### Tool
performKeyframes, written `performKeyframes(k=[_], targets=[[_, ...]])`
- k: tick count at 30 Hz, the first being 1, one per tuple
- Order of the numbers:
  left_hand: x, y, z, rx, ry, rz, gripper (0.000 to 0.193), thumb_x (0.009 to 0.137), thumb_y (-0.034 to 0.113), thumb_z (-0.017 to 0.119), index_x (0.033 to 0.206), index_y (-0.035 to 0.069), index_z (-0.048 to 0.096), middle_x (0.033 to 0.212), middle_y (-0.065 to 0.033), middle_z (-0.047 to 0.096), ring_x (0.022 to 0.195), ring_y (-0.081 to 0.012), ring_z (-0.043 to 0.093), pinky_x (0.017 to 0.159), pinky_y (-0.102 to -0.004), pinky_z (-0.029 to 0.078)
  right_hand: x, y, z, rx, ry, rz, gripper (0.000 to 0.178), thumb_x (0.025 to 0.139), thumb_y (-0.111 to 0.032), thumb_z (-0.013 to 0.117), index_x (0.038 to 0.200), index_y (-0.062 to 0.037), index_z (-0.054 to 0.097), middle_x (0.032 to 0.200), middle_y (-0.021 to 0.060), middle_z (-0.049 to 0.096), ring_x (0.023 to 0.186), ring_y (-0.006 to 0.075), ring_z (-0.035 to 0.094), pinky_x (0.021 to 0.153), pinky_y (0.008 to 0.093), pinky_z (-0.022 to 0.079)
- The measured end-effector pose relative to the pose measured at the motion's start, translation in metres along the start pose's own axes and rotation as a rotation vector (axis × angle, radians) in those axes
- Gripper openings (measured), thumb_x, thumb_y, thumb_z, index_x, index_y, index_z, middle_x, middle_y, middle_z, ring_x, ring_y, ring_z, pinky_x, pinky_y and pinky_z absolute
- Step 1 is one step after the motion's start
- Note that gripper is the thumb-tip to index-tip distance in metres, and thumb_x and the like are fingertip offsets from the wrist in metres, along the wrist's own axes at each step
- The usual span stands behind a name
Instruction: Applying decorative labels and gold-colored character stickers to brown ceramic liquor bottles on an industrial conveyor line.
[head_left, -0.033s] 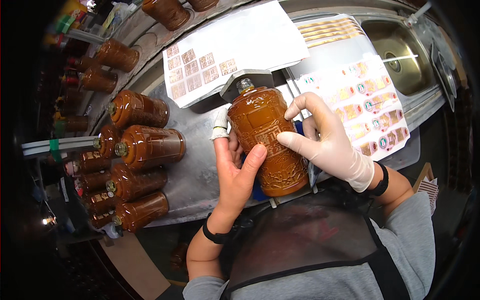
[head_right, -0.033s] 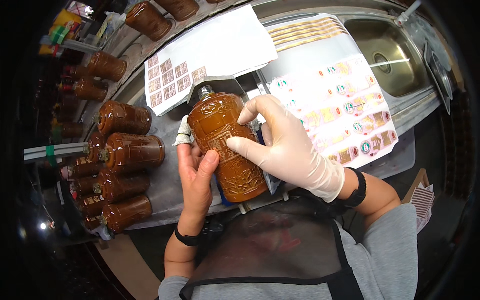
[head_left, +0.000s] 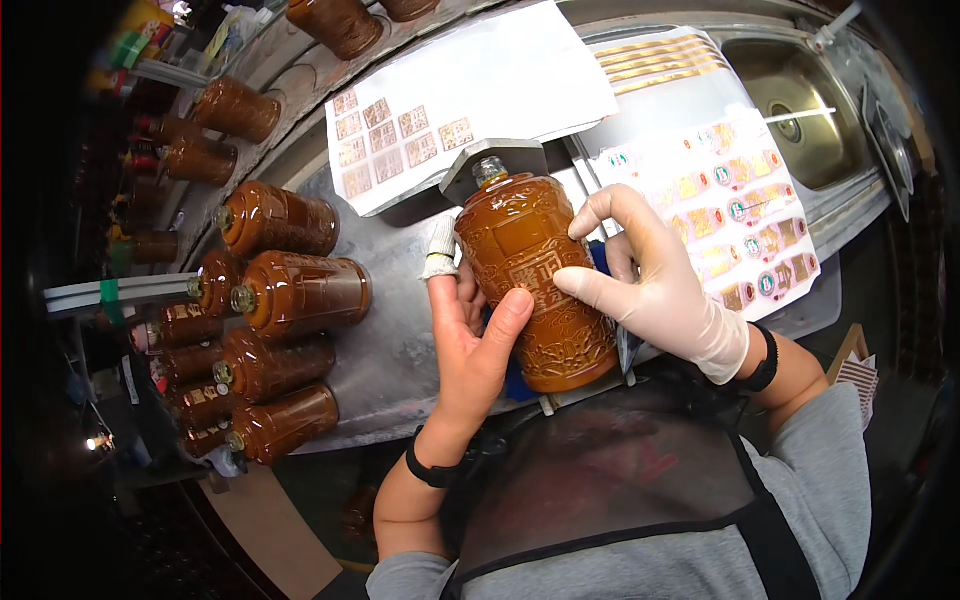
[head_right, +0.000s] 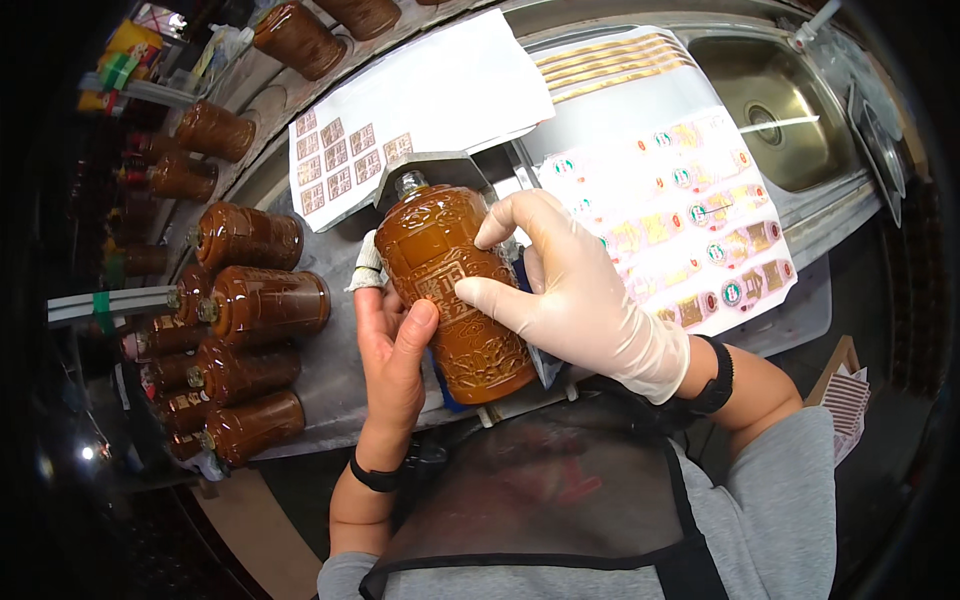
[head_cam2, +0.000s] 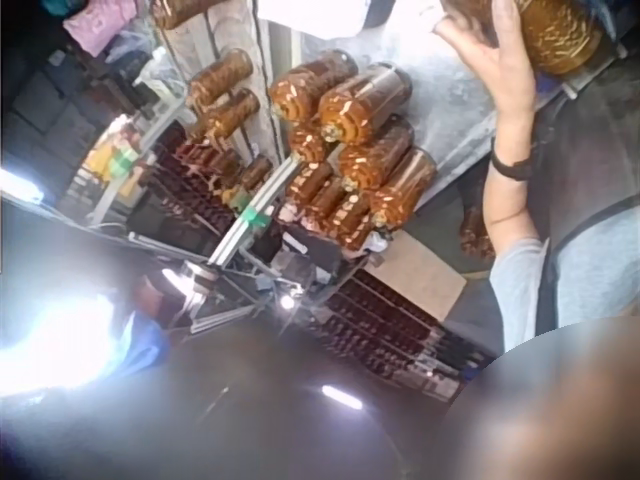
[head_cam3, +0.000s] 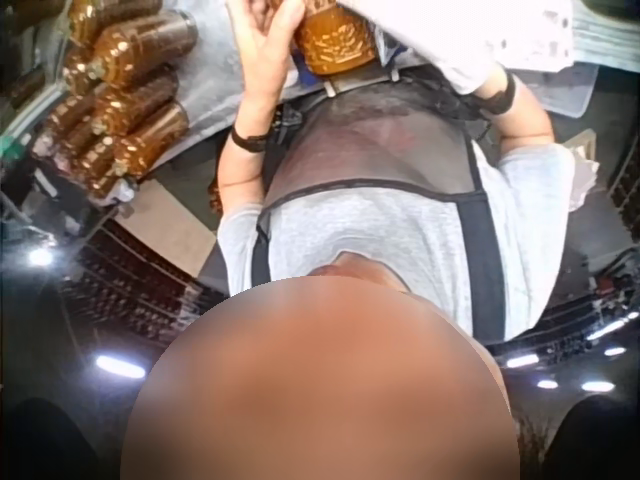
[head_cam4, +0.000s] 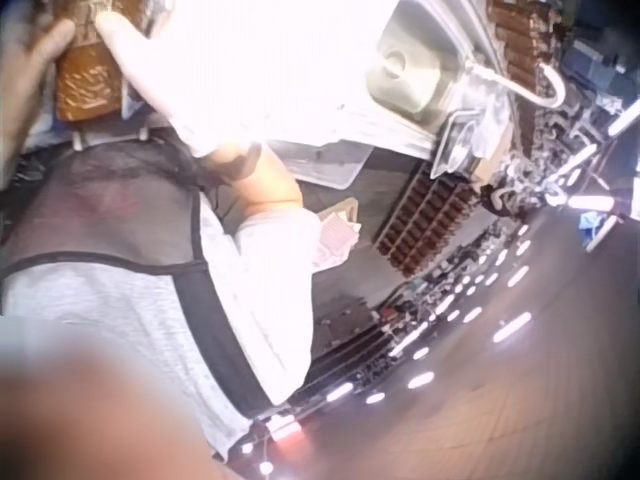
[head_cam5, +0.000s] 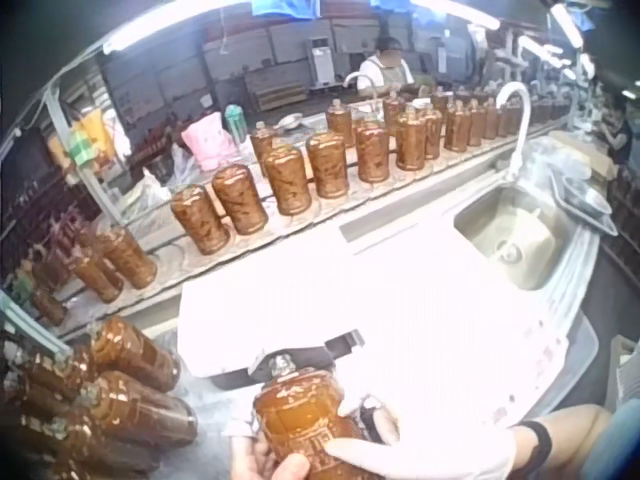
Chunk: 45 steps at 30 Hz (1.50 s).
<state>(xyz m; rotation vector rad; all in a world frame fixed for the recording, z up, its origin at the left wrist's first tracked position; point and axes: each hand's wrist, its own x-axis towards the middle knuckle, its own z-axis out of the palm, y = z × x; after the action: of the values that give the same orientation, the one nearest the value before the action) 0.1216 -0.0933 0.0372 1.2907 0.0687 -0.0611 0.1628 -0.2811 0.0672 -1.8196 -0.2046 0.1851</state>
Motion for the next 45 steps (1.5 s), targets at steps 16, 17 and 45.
performKeyframes(k=[16, 17, 45], targets=[[-0.001, -0.001, 0.001, 0.017, -0.005, 0.017, 0.079, 0.094, 0.018, 0.066, 0.153, 0.001, 0.016, 0.149, -0.0221, 0.040, 0.134, -0.0261, 0.047, 0.112, -0.0399, 0.037, -0.007, -0.003, -0.004, -0.016, -0.024, -0.037, 0.031, 0.084, -0.014, 0.077, 0.108, -0.0078, 0.059, 0.080, -0.0059, 0.046, 0.054, 0.0001, 0.031, 0.049, 0.0193, 0.027], [-0.001, -0.001, 0.001, 0.011, -0.008, 0.014, 0.079, 0.095, 0.018, 0.066, 0.153, 0.001, 0.016, 0.149, -0.0222, 0.040, 0.134, -0.0265, 0.046, 0.112, -0.0401, 0.037, -0.007, -0.006, -0.004, 0.023, -0.029, 0.022, 0.027, 0.085, -0.013, 0.076, 0.107, -0.0083, 0.060, 0.066, -0.0102, 0.040, 0.054, -0.0012, 0.031, 0.051, 0.0180, 0.025], [-0.012, -0.005, -0.008, 0.111, -0.062, 0.022, 0.092, 0.092, 0.019, 0.068, 0.158, 0.002, 0.006, 0.151, -0.0232, 0.038, 0.136, -0.0277, 0.045, 0.113, -0.0394, 0.036, -0.014, -0.025, -0.006, -0.119, 0.140, -0.205, 0.029, 0.086, -0.003, 0.071, 0.114, 0.0000, 0.063, 0.096, 0.0054, 0.067, 0.087, 0.0116, 0.063, 0.079, 0.0258, 0.051]])
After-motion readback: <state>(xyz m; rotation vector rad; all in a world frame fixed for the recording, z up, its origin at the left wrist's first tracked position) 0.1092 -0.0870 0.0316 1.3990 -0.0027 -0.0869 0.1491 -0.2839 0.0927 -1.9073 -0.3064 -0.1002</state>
